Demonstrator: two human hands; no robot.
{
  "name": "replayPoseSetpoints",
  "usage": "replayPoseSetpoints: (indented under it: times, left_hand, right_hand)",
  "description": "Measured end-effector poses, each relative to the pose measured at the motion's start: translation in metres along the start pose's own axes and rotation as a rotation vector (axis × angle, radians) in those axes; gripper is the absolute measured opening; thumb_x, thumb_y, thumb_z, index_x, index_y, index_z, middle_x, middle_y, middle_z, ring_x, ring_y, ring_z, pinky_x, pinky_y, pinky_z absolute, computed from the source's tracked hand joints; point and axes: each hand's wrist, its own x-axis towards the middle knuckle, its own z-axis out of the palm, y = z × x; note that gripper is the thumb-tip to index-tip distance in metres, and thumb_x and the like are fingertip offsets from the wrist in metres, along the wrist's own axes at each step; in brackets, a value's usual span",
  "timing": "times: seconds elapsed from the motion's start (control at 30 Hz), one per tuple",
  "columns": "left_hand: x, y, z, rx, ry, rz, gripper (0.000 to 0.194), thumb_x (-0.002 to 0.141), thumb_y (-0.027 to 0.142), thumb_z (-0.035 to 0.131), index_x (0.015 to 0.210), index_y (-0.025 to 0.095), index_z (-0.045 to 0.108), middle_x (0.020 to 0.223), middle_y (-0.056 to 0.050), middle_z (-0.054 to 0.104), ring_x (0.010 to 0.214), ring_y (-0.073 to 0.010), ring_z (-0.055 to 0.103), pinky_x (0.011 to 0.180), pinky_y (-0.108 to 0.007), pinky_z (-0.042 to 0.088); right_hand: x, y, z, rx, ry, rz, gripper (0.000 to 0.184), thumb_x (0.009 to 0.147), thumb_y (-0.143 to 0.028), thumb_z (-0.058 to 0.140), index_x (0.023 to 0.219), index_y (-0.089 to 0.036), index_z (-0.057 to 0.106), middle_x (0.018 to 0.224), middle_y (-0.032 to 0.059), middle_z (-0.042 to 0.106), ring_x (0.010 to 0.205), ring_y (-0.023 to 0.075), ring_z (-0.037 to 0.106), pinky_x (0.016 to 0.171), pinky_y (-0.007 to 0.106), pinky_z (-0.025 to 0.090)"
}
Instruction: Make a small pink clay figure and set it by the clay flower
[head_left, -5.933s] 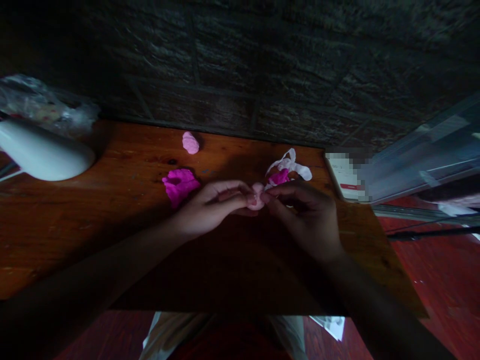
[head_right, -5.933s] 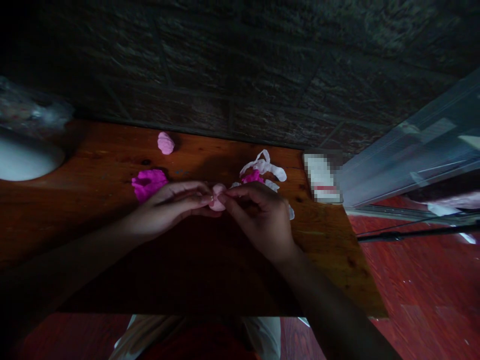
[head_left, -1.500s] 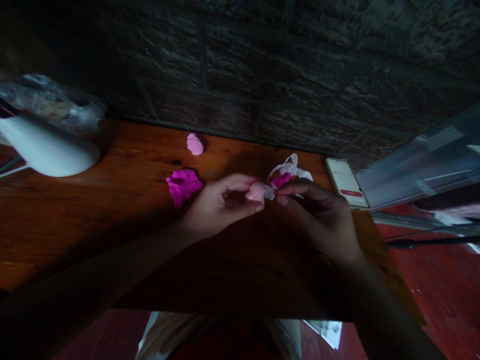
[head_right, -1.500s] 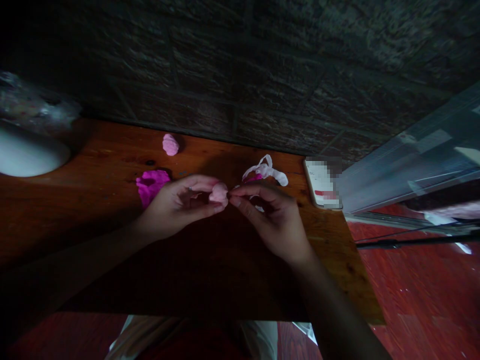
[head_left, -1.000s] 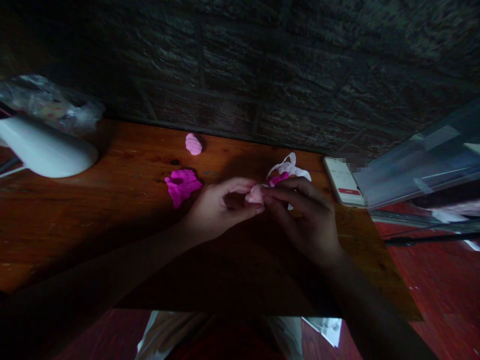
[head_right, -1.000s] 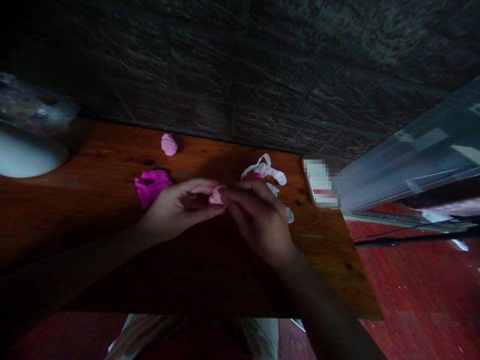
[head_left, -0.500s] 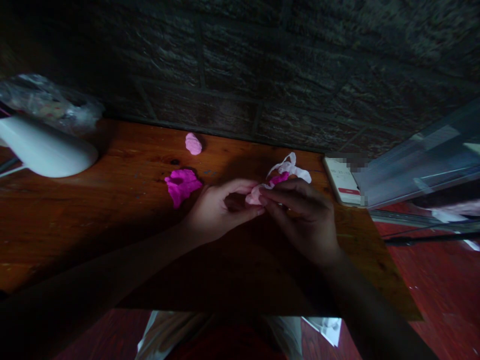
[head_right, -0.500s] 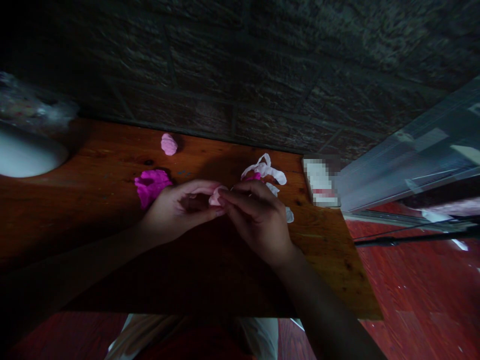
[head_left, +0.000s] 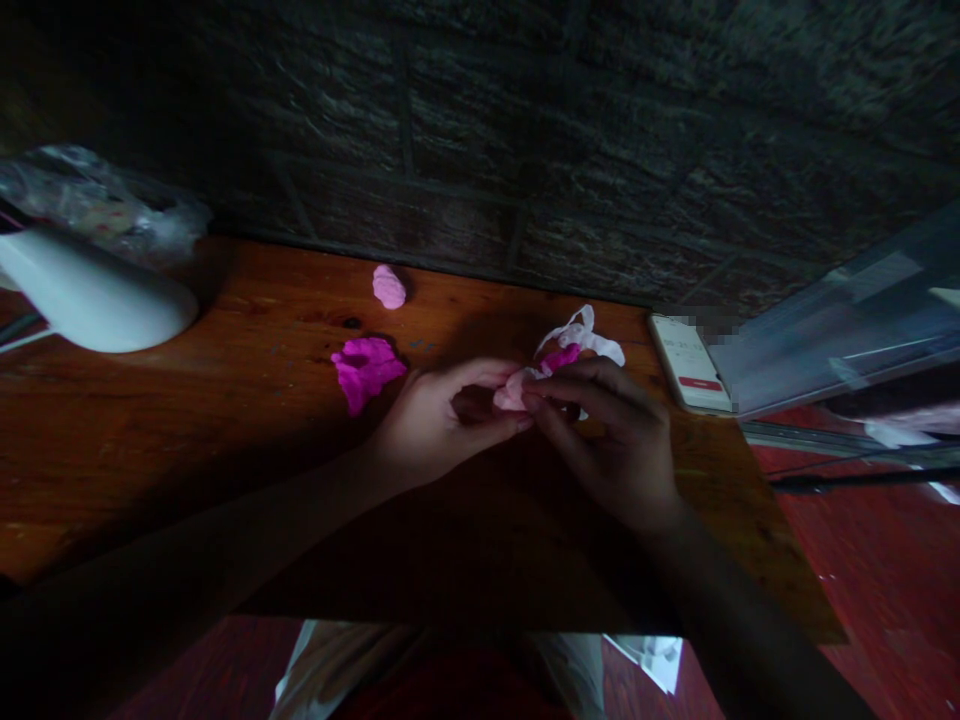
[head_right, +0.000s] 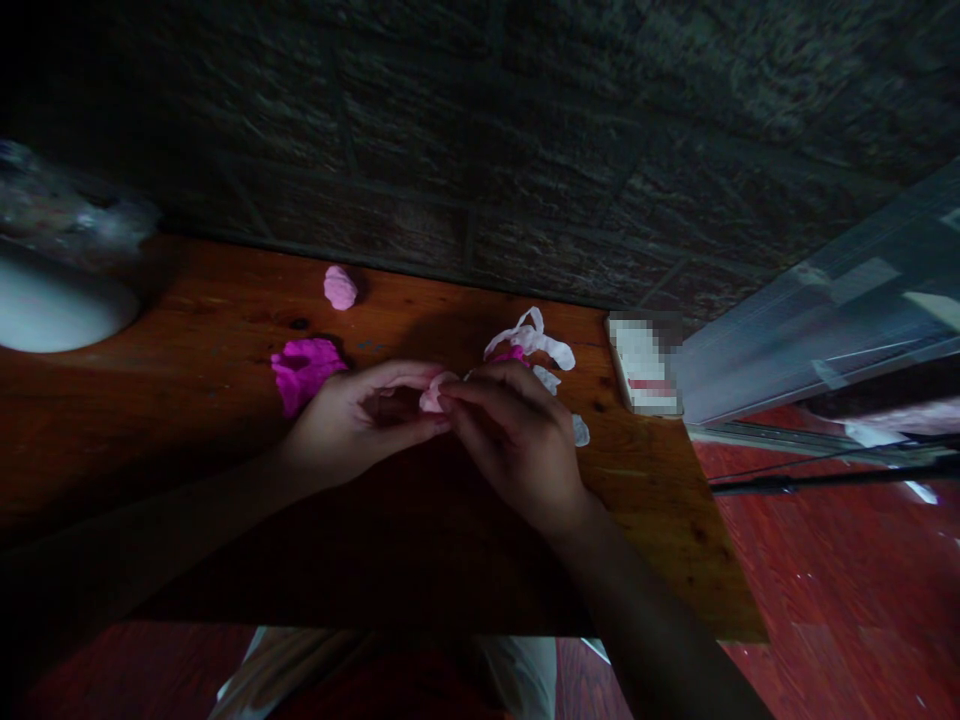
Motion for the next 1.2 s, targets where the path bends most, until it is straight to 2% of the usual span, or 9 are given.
replayPoseSetpoints:
  times: [0.53, 0.77, 1.07, 1.2]
  left_hand:
    - [-0.001, -0.001, 0.001, -0.006, -0.012, 0.017, 0.038, 0.080, 0.028, 0.085, 0.115, 0.017, 0.074, 0.109, -0.007, 0.082, 0.096, -0.0194, 0.078, 0.088, -0.028, 0.063]
    - [-0.001, -0.003, 0.001, 0.019, -0.001, 0.052, 0.037, 0.080, 0.025, 0.084, 0.115, 0.016, 0.077, 0.107, -0.007, 0.082, 0.093, -0.0194, 0.079, 0.085, -0.028, 0.063]
    - [-0.004, 0.004, 0.003, -0.080, 0.023, -0.050, 0.039, 0.078, 0.024, 0.086, 0.116, 0.018, 0.079, 0.107, -0.006, 0.083, 0.087, -0.0182, 0.078, 0.080, -0.026, 0.064]
    - [0.001, 0.008, 0.003, -0.236, -0.036, -0.086, 0.034, 0.076, 0.019, 0.088, 0.109, 0.018, 0.080, 0.106, -0.005, 0.082, 0.092, -0.0170, 0.077, 0.082, -0.024, 0.063]
  right_hand:
    - [0.000, -0.001, 0.001, -0.013, 0.032, 0.003, 0.015, 0.092, -0.010, 0.072, 0.100, -0.023, 0.075, 0.092, 0.0037, 0.072, 0.084, 0.0171, 0.070, 0.072, 0.030, 0.058]
    - [-0.002, 0.000, 0.001, -0.013, 0.032, -0.006, 0.015, 0.093, -0.011, 0.071, 0.102, -0.022, 0.075, 0.091, 0.0035, 0.071, 0.080, 0.0160, 0.069, 0.066, 0.028, 0.057]
    - [-0.002, -0.003, 0.002, 0.008, 0.047, -0.012, 0.016, 0.093, -0.009, 0.072, 0.102, -0.021, 0.077, 0.091, 0.0039, 0.073, 0.080, 0.0150, 0.069, 0.070, 0.027, 0.057]
    - [-0.003, -0.002, -0.002, 0.070, 0.075, 0.022, 0.017, 0.090, -0.012, 0.077, 0.103, -0.022, 0.079, 0.089, 0.0027, 0.073, 0.079, 0.0141, 0.068, 0.069, 0.026, 0.056]
